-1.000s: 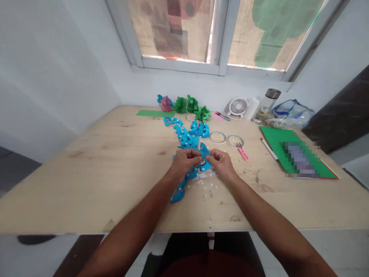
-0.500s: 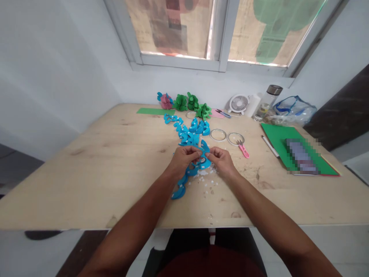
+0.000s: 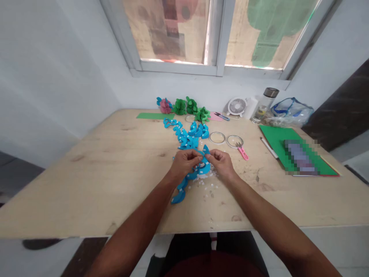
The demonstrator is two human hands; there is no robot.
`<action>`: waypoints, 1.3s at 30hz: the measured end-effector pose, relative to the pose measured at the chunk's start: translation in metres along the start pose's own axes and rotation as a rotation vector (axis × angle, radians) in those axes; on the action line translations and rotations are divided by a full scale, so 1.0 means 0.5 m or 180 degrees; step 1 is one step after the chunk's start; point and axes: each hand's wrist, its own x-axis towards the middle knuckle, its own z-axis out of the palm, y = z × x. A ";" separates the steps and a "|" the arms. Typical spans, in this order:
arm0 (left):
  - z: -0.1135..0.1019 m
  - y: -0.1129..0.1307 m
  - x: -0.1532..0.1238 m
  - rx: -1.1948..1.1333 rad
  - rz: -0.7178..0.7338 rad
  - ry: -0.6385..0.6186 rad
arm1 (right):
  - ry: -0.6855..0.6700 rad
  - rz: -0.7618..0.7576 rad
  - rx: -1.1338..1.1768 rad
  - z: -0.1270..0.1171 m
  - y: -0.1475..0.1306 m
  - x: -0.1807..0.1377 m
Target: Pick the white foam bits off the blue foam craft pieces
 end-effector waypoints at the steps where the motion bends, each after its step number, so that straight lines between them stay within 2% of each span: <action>1: -0.003 0.001 0.000 0.0016 -0.0033 -0.0057 | -0.0010 -0.0004 -0.0016 0.000 0.000 0.000; 4: -0.011 0.002 0.001 -0.0042 -0.0071 -0.0126 | -0.0012 -0.0040 -0.0141 0.000 0.001 0.000; 12: -0.007 -0.013 0.007 -0.0050 0.0552 0.0455 | 0.0013 -0.0212 -0.0674 0.001 0.001 -0.004; 26: -0.010 -0.009 0.007 0.0147 0.0728 0.0463 | -0.0026 -0.0575 -0.1264 0.001 -0.009 -0.010; 31: -0.015 -0.008 0.007 0.0252 0.0817 0.0375 | -0.0018 -0.0624 -0.1331 0.002 -0.016 -0.013; 36: -0.024 -0.003 0.003 0.0541 0.1034 -0.0133 | -0.0014 -0.0568 -0.1298 0.002 -0.018 -0.014; 39: -0.026 0.000 0.003 0.0709 0.1195 -0.0172 | 0.0001 -0.0607 -0.1352 0.003 -0.019 -0.014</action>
